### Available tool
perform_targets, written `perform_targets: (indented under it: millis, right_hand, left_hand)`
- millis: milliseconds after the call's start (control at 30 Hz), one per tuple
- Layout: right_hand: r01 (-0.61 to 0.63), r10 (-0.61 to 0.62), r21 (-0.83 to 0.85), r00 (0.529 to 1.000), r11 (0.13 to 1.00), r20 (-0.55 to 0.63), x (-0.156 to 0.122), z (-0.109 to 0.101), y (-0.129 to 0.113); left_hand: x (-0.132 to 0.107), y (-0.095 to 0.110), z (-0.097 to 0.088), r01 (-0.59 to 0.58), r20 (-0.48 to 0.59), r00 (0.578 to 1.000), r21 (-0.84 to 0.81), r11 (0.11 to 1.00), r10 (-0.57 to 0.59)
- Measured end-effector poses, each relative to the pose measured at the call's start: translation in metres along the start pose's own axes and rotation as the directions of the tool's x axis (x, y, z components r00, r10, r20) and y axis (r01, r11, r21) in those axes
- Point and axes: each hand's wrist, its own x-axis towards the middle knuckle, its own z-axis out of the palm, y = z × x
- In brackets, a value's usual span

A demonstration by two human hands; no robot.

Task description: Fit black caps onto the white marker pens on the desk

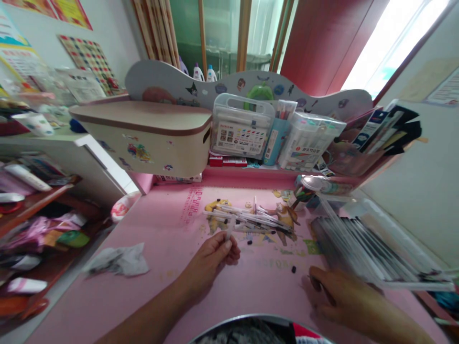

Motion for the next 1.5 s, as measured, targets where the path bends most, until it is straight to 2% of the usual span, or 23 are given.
perform_targets:
  millis: [100, 200, 400, 567, 667, 767, 933, 1033, 1167, 1300, 1433, 1500]
  right_hand:
    - [-0.077, 0.077, -0.045, 0.997, 0.996, 0.003, -0.006, 0.030, 0.014]
    - [-0.056, 0.056, 0.004, 0.998, 0.998, 0.003, -0.001, 0.040, 0.011]
    - [0.035, -0.032, 0.107, 0.999, 0.994, -0.031, 0.031, 0.022, -0.016]
    - [0.071, -0.068, 0.047, 0.996, 0.996, -0.059, 0.066, 0.011, -0.037]
    - [0.149, -0.148, 0.008, 0.984, 0.989, -0.102, 0.084, 0.007, -0.055]
    - [0.242, -0.233, 0.053, 0.962, 0.969, -0.146, 0.095, 0.002, -0.067]
    - [0.329, -0.300, 0.144, 0.935, 0.933, -0.191, 0.090, -0.005, -0.063]
    - [0.360, -0.345, 0.098, 0.928, 0.928, -0.143, 0.082, -0.001, -0.064]
    - [0.447, -0.441, 0.083, 0.894, 0.891, -0.078, 0.083, 0.006, -0.083]
    - [0.459, -0.443, 0.086, 0.883, 0.884, -0.158, 0.093, -0.003, -0.092]
    - [0.544, -0.499, 0.251, 0.838, 0.801, -0.221, 0.097, -0.016, -0.085]
    - [0.551, -0.473, 0.320, 0.832, 0.771, -0.291, 0.098, -0.015, -0.084]
  left_hand:
    - [0.001, 0.000, 0.001, 0.033, 0.004, 0.999, 0.007, 0.999, -0.033]
    - [0.001, 0.001, 0.004, 0.071, 0.029, 0.997, 0.040, 0.997, -0.072]
    - [0.003, 0.002, -0.001, 0.069, -0.004, 0.998, 0.049, 0.996, -0.069]
    - [0.004, 0.004, -0.005, 0.079, -0.026, 0.997, 0.046, 0.996, -0.078]
    - [0.002, 0.006, -0.002, 0.123, -0.003, 0.992, 0.084, 0.989, -0.124]
    - [0.001, 0.008, 0.000, 0.128, 0.012, 0.991, 0.103, 0.986, -0.130]
    - [0.001, 0.007, 0.000, 0.057, -0.019, 0.998, 0.096, 0.994, -0.056]
    - [0.002, 0.005, -0.001, 0.028, -0.038, 0.999, 0.100, 0.995, -0.024]
    - [0.003, 0.001, -0.002, 0.018, -0.049, 0.999, 0.104, 0.994, -0.013]
    - [0.004, 0.002, -0.001, 0.015, -0.072, 0.997, 0.118, 0.993, -0.007]
    - [0.002, 0.006, -0.001, 0.005, -0.025, 1.000, 0.119, 0.993, -0.002]
    - [0.000, 0.011, 0.000, 0.018, -0.012, 1.000, 0.227, 0.974, -0.016]
